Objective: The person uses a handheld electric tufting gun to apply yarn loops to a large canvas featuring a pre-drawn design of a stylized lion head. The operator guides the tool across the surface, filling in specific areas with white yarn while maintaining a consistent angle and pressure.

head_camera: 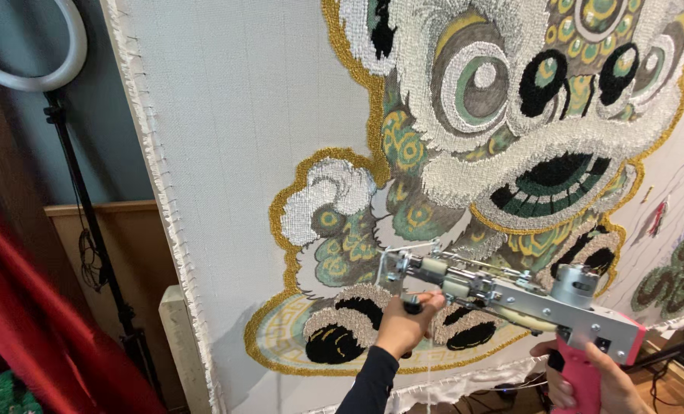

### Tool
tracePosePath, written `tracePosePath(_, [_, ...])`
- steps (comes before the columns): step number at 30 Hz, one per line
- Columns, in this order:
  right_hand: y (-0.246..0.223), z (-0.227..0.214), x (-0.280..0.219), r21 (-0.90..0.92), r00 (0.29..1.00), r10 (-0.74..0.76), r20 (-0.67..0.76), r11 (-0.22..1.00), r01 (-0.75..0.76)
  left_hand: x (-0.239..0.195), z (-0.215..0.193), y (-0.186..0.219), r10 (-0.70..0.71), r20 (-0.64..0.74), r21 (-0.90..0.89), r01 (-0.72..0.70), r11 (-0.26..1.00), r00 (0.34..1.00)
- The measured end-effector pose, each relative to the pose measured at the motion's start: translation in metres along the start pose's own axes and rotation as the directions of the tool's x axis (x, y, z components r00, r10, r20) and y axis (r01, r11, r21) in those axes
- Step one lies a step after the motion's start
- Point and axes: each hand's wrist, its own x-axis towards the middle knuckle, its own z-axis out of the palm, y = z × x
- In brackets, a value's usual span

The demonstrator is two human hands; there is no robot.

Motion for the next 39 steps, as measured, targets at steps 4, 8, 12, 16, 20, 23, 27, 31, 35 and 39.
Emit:
tracePosePath(4, [0.000,0.018,0.009,-0.074,0.990,0.119,-0.074,0.990,-0.124,0.006,-0.001,-0.028,-0.048,-0.036,-0.147,0.042,0.988,0.998])
tracePosePath(8, [-0.004,0.034,0.027,-0.217,0.924,0.198,-0.327,0.936,-0.277,-0.004,-0.003,-0.047,-0.153,-0.140,-0.218,0.120,0.968,0.978])
tracePosePath(12, [-0.006,0.031,0.045,-0.300,0.893,0.075,-0.445,0.926,-0.227,-0.013,0.012,-0.059,-0.312,-0.322,-0.219,0.251,0.943,0.894])
tracePosePath(16, [-0.006,0.028,0.055,-0.340,0.886,-0.076,-0.457,0.936,-0.096,0.003,0.015,-0.054,-0.314,-0.319,-0.222,0.252,0.942,0.894])
tracePosePath(20, [-0.030,0.016,0.051,-0.389,0.864,-0.078,-0.498,0.910,-0.141,0.014,0.021,-0.023,-0.318,-0.224,-0.269,0.256,0.929,0.921])
tracePosePath(23, [-0.064,0.003,0.042,-0.398,0.859,-0.069,-0.508,0.903,-0.163,0.020,0.038,0.013,-0.315,-0.170,-0.281,0.260,0.924,0.934])
tracePosePath(27, [-0.115,0.009,0.013,-0.290,0.833,0.009,-0.554,0.935,-0.203,0.031,0.053,0.067,-0.311,-0.099,-0.230,0.282,0.931,0.945])
tracePosePath(31, [-0.178,0.016,-0.035,-0.079,0.952,-0.062,-0.300,0.996,0.040,0.054,0.076,0.104,-0.157,-0.127,-0.276,0.118,0.954,0.979])
tracePosePath(35, [-0.217,-0.010,-0.062,0.272,0.990,-0.030,0.138,0.962,-0.009,0.058,0.118,0.138,-0.081,-0.074,-0.507,0.032,0.862,0.994])
tracePosePath(39, [-0.247,-0.024,-0.068,0.208,0.884,0.106,0.456,0.953,-0.222,0.058,0.188,0.180,0.030,0.064,-0.673,0.021,0.739,0.997])
